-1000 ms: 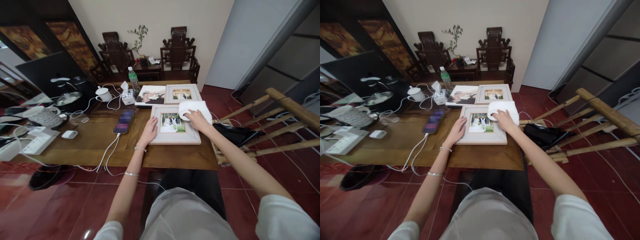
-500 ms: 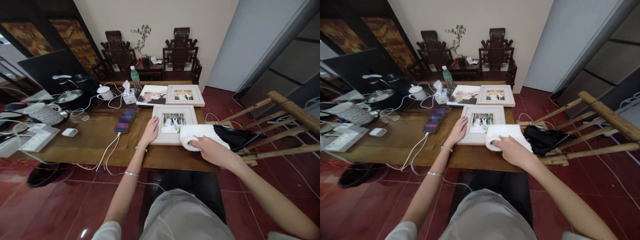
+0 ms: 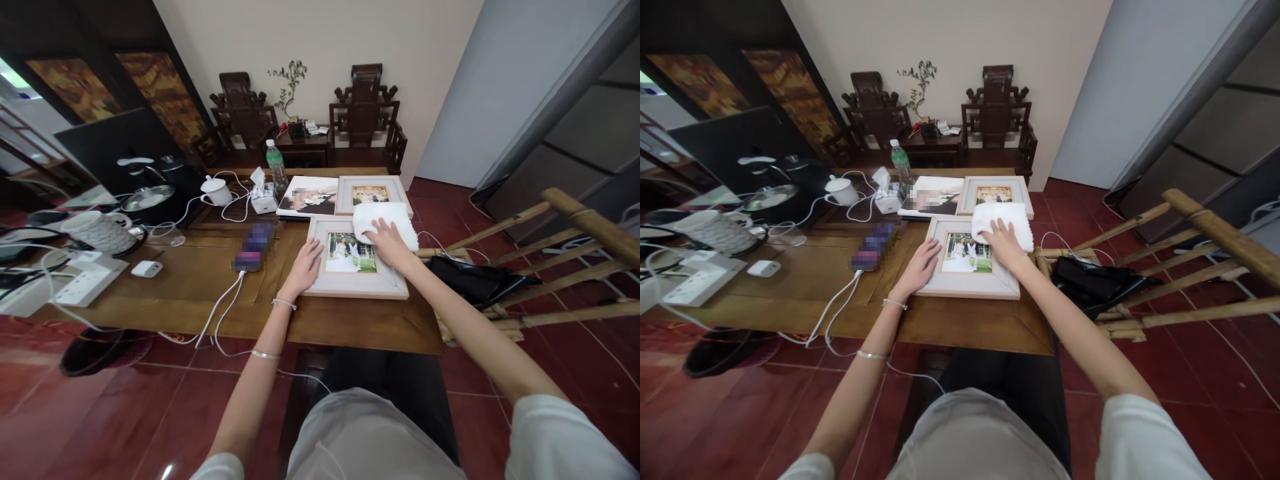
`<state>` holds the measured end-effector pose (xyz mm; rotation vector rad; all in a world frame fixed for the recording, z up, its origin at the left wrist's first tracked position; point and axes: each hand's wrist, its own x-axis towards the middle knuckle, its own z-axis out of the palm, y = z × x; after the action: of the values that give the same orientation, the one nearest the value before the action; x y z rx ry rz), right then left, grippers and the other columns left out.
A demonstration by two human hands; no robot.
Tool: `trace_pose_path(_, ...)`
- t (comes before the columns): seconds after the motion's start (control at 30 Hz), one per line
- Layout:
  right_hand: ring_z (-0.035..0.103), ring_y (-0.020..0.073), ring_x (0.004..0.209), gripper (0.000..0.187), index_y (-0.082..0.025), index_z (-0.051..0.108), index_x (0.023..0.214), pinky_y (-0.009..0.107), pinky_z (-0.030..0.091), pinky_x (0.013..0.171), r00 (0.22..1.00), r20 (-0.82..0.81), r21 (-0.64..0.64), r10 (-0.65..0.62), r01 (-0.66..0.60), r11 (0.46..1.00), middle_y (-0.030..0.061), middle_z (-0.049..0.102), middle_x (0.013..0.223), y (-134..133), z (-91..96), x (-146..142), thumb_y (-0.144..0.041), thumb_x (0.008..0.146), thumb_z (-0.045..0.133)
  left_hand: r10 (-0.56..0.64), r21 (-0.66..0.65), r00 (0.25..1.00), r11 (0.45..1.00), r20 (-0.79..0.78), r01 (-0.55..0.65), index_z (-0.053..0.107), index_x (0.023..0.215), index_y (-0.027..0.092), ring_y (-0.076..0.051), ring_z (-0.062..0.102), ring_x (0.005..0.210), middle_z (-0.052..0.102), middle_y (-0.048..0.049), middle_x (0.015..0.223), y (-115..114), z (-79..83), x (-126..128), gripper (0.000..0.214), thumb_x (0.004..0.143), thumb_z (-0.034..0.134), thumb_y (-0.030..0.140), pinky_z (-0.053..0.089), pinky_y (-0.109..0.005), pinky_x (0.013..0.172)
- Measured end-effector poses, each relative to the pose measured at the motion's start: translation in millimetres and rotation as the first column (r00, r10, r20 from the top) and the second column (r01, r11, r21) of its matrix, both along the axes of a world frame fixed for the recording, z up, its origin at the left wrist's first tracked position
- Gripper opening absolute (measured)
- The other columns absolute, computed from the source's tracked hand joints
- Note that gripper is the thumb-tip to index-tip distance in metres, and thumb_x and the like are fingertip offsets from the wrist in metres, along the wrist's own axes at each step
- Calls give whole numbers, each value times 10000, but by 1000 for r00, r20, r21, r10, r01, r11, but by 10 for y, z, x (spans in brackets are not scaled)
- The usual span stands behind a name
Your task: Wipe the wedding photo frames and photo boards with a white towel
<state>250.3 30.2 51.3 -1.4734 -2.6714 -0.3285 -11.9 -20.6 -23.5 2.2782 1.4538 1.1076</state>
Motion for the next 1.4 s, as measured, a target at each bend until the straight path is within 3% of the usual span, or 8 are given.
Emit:
trace_pose_path(0.13, 336, 357, 1306, 540, -156, 552, 1251, 569, 231, 1022, 996, 86, -37, 8, -5, 999, 215, 439, 1383, -198, -35, -88, 19, 759, 416, 5, 25, 999, 1000, 55, -6, 564, 1232, 171, -245, 364, 1352, 524, -132, 1346, 36, -32, -2, 403, 888, 365, 103, 298, -525, 1118)
trace_pose_path(0.3, 400, 348, 1259, 552, -181, 569, 1234, 528, 282, 1000, 988, 128, -170, 82, -60, 984, 197, 489, 1339, -741, 113, -48, 11, 732, 441, 14, 67, 998, 998, 67, -19, 581, 1207, 180, -240, 393, 1336, 566, -113, 1302, 84, -68, 5, 441, 835, 384, 50, 325, -534, 1106)
trace_pose_path(0.53, 462, 279, 1228, 599, -184, 575, 1213, 429, 338, 1001, 978, 13, -259, 210, -199, 945, 163, 537, 1308, -1158, 258, 85, 30, 682, 401, 20, 63, 999, 998, 31, -22, 593, 1180, 153, -243, 412, 1323, 569, -123, 1297, 115, -55, -5, 447, 812, 376, 19, 342, -507, 1106)
trace_pose_path(0.67, 391, 280, 1303, 633, -185, 540, 1264, 451, 276, 1059, 988, -30, -227, 153, -156, 961, 147, 485, 1373, -955, 175, 93, 32, 687, 397, 31, 45, 999, 998, 29, -32, 598, 1176, 150, -246, 409, 1324, 567, -117, 1298, 161, -56, -20, 459, 796, 386, 5, 325, -502, 1119)
trace_pose_path(0.93, 319, 321, 1333, 616, -148, 484, 1316, 487, 252, 1056, 999, -28, -4, 32, -32, 999, 161, 415, 1432, 8, 26, -18, 29, 731, 408, 6, 36, 999, 999, 35, -7, 600, 1181, 174, -245, 407, 1325, 568, -98, 1304, 243, -47, -65, 459, 802, 398, 11, 316, -515, 1120)
trace_pose_path(1.07, 324, 346, 1311, 585, -155, 509, 1293, 549, 224, 1037, 998, 43, -20, 44, -43, 999, 167, 434, 1415, 101, -34, -38, 27, 749, 400, 12, 29, 1000, 1000, 29, -13, 597, 1190, 159, -250, 404, 1327, 567, -111, 1306, 222, -38, -49, 451, 810, 397, 20, 316, -515, 1119)
trace_pose_path(1.23, 354, 337, 1284, 561, -151, 546, 1248, 521, 231, 1024, 987, 87, -133, 137, -125, 983, 175, 469, 1375, -441, 42, 4, 32, 738, 403, 49, 46, 999, 998, -2, -49, 604, 1176, 139, -252, 416, 1321, 579, -121, 1293, 189, -35, -8, 447, 806, 385, 18, 342, -495, 1109)
trace_pose_path(1.4, 527, 284, 1084, 557, -164, 561, 1202, 396, 374, 887, 982, 20, -318, 190, -174, 932, 168, 590, 1170, -1164, 377, 19, 44, 717, 383, 40, 24, 999, 999, 18, -40, 599, 1186, 141, -246, 405, 1330, 573, -117, 1305, 162, 3, 0, 443, 819, 379, 28, 328, -492, 1117)
